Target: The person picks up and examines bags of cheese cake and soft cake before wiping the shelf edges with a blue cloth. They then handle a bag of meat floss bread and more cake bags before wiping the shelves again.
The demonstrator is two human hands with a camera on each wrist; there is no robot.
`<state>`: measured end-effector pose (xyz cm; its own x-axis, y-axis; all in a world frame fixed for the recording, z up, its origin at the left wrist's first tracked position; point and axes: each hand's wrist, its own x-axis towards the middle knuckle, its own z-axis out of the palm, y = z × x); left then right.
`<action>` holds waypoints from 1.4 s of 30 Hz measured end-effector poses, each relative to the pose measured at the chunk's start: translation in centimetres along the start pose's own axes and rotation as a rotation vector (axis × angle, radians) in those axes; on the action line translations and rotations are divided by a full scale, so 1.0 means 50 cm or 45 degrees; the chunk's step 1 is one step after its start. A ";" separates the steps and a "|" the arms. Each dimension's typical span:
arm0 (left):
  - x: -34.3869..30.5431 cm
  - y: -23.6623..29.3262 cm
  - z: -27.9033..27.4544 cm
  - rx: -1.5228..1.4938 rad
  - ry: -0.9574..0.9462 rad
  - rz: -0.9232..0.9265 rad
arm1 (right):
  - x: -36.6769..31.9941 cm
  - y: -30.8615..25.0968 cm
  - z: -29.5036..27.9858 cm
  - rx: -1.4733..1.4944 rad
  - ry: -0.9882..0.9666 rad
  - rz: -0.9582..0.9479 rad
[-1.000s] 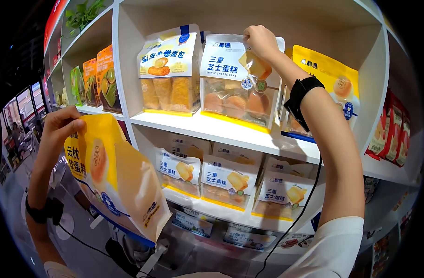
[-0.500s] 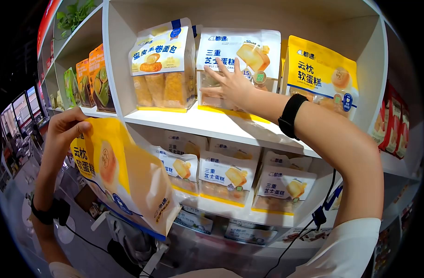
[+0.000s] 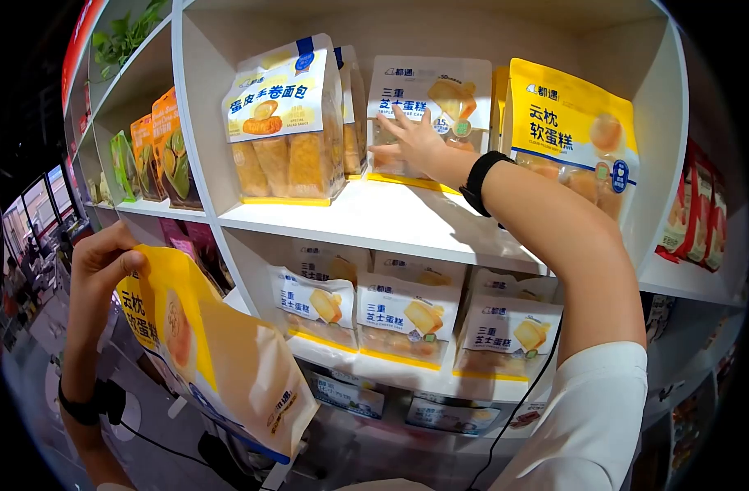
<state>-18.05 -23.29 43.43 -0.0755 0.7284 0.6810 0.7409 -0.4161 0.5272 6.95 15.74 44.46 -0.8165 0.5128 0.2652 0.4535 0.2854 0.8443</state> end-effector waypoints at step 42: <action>0.534 0.210 0.347 0.177 0.037 0.521 | -0.509 -0.099 -0.087 1.714 0.742 0.872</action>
<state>-0.72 1.24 58.32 0.2260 0.5020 0.8348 0.7963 -0.5888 0.1385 23.92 -2.25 35.56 -0.2154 0.5647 0.7967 0.4823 0.7709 -0.4161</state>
